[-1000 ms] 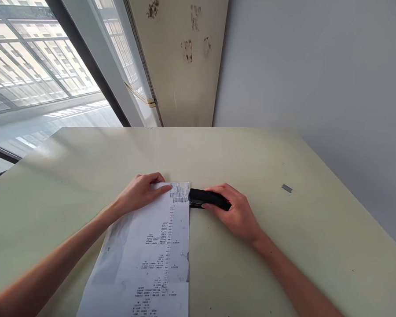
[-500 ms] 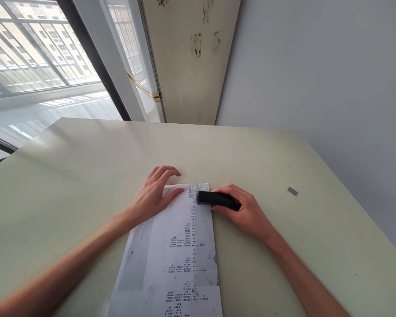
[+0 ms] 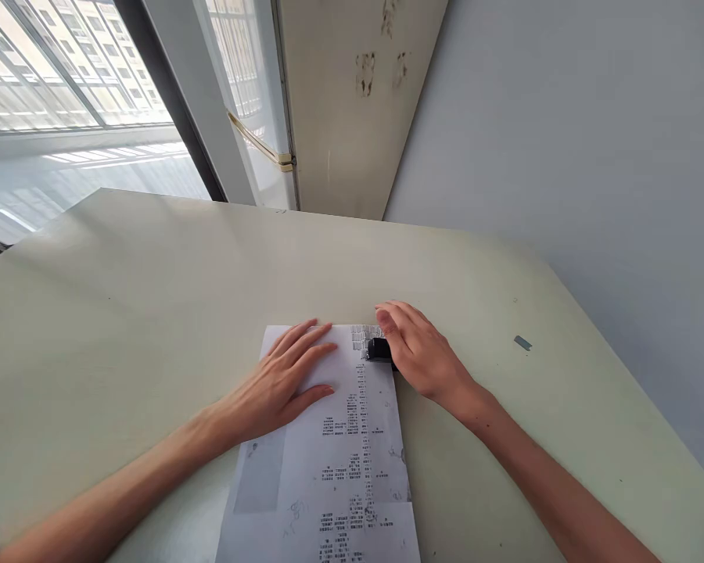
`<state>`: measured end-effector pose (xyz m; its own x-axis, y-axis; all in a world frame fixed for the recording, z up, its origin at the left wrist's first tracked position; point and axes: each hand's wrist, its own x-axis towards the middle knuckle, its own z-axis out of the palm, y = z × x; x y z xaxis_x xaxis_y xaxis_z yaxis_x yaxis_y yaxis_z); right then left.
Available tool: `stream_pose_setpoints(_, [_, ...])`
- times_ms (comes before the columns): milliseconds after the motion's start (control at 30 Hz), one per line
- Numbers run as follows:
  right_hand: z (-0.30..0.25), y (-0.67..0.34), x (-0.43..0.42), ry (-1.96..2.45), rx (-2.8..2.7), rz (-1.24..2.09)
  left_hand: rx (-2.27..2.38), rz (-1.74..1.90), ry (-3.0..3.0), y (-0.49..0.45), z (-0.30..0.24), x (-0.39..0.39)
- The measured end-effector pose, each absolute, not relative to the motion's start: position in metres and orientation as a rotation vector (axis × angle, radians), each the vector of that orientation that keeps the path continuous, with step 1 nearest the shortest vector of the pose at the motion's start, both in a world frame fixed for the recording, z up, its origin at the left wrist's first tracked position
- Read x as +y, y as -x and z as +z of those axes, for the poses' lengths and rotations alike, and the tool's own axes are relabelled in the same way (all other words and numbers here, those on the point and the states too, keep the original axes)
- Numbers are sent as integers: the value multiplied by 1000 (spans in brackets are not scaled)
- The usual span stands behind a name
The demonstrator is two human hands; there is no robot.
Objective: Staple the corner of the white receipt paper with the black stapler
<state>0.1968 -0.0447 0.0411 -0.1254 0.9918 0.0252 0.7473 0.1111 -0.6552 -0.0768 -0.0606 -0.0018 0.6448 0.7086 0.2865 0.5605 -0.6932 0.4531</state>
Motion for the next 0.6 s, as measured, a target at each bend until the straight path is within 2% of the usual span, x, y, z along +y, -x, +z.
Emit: stream_pose_setpoints(600, [42,-185,-37,1799,-2051,721,996,623,-2558,76,-7,-62])
